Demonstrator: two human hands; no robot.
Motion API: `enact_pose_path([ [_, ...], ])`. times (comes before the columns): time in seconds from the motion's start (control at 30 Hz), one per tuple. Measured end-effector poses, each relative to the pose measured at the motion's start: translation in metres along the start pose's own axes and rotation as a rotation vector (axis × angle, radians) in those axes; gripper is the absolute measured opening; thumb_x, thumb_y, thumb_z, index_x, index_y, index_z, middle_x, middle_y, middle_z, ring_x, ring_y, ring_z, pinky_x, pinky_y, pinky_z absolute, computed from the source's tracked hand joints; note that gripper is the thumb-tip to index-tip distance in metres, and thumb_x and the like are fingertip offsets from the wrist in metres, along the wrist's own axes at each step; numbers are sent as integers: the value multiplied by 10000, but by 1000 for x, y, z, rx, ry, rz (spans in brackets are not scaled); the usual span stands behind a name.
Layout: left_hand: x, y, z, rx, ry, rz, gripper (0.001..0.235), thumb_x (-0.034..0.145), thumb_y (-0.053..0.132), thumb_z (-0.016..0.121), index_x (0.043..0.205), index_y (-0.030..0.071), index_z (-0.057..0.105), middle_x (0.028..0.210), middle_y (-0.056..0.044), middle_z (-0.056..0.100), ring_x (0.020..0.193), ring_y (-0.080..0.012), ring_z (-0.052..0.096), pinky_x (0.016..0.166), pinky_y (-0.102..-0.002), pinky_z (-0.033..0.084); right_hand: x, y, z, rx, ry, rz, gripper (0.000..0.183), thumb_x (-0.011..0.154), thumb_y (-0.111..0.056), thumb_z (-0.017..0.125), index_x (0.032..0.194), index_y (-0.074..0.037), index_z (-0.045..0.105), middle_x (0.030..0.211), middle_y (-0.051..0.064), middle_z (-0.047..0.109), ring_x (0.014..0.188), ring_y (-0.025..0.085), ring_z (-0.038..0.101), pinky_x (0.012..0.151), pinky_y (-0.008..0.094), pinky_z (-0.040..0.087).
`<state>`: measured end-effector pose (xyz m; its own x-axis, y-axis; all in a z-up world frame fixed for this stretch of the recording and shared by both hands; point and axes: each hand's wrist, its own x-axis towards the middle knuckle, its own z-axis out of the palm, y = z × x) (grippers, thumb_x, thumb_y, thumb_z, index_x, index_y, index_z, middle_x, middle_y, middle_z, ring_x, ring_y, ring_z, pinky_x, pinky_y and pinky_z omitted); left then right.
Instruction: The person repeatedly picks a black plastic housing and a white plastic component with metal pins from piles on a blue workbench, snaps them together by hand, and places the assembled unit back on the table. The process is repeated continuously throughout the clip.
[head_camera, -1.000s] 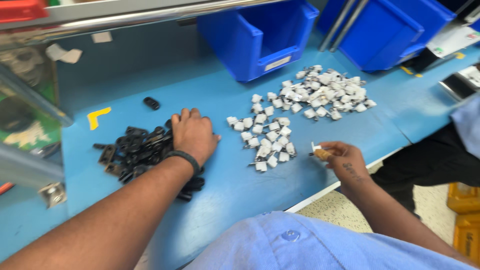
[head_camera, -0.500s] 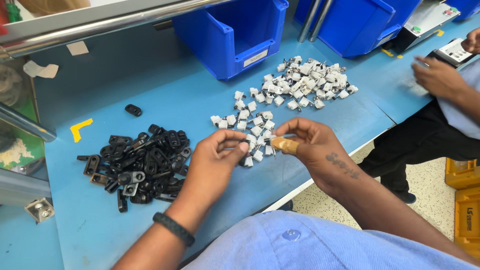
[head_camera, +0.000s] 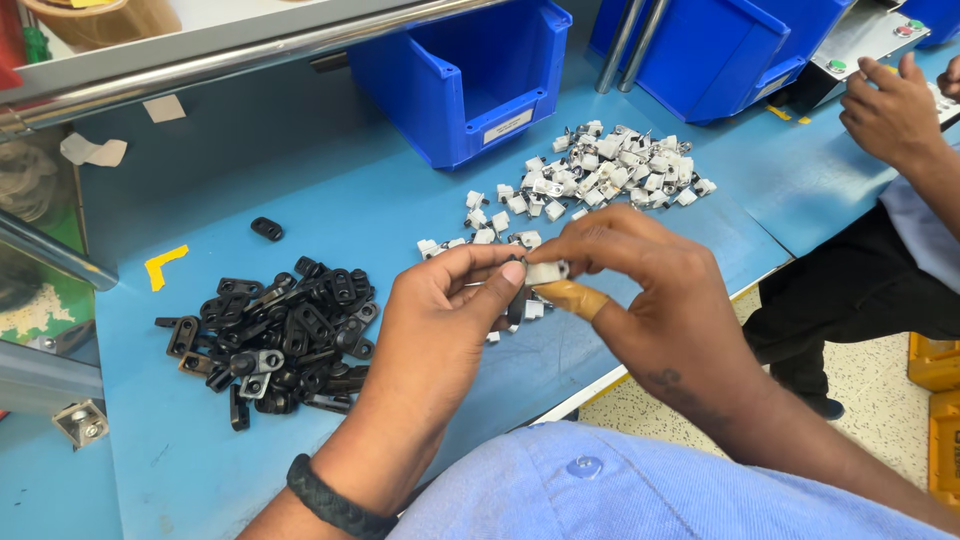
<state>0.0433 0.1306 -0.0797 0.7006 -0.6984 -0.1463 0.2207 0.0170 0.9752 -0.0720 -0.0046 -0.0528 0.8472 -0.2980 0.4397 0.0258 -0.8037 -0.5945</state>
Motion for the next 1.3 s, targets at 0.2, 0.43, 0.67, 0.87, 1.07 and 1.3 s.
enact_pose_path([
  [0.2,1,13,7,36,15,-6,265,905,180,691,1100,22,775,833,-25,763,761,-73,674,713,-236,545,1,-2,-11,-89,25,-108,264,785,-1,777,1043,-21,725,1019,68,749,886,171,747,728,280,581],
  [0.43,-6,30,18,396,-21,440,269,934,200,718,1174,89,766,962,12,754,809,-52,712,668,-226,573,7,16,-30,903,-23,450,317,787,77,643,1099,86,699,971,139,725,814,168,664,759,285,555],
  [0.67,-2,36,48,-37,-140,311,512,941,167,745,1428,69,621,991,-12,683,821,-68,692,693,-216,592,1,6,-61,944,205,454,201,936,59,587,1121,111,644,996,141,692,809,150,615,751,261,511],
  [0.87,9,51,73,-23,-98,391,495,936,172,761,1390,24,627,968,-43,699,816,-73,699,694,-208,577,23,2,-77,818,213,277,269,872,106,596,1136,108,648,989,152,697,785,140,620,741,260,523],
  [1.07,16,61,89,-76,93,419,391,930,102,734,1294,-15,649,1088,-116,782,930,-118,770,726,-188,603,41,12,-94,741,141,277,217,951,-13,631,1148,70,669,959,137,733,802,141,698,770,253,592],
  [1.3,8,62,112,197,187,487,451,927,11,681,1370,11,597,1119,-91,767,1002,-105,766,859,-212,653,54,39,-103,689,-75,201,229,911,-66,713,1105,50,673,966,110,748,864,131,729,813,254,596],
])
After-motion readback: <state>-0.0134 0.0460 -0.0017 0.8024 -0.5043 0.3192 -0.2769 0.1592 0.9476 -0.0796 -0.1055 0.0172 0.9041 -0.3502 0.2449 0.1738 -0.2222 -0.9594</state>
